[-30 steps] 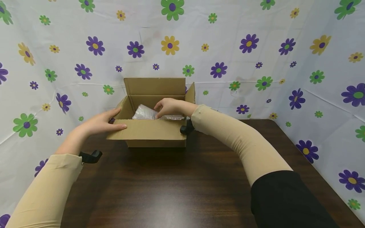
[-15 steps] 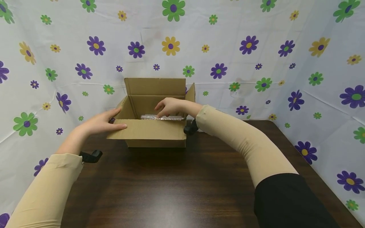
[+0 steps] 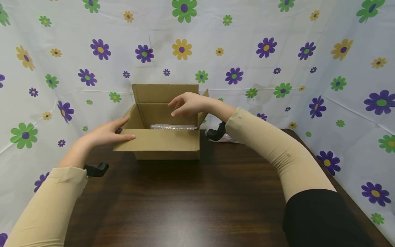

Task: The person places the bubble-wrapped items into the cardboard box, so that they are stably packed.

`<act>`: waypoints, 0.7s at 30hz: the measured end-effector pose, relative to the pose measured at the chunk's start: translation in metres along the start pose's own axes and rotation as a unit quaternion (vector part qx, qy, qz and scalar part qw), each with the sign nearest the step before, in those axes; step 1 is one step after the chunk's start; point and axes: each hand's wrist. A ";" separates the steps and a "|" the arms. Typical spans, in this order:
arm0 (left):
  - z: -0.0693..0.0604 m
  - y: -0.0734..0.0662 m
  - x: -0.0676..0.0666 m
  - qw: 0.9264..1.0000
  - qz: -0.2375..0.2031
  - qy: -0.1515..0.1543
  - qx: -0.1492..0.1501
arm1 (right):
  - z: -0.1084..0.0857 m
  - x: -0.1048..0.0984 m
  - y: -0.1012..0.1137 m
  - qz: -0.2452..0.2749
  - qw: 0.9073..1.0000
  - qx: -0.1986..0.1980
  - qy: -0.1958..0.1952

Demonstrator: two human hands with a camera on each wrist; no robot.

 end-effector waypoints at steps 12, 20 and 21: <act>0.002 0.000 0.000 1.000 -0.006 -0.001 0.009 | -0.062 -0.032 -0.018 0.102 0.990 -0.036 -0.094; 0.001 0.001 0.000 1.000 -0.010 -0.005 0.005 | -0.087 -0.034 -0.041 0.214 0.954 -0.085 -0.190; 0.000 0.001 0.000 1.000 -0.012 -0.005 0.005 | -0.089 -0.033 -0.045 0.217 0.951 -0.085 -0.200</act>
Point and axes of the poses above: each hand's wrist, its own z-axis towards the middle knuckle, its own x-axis out of the palm, y = z × x, and after that the axes turned 2 degrees about x, right-handed
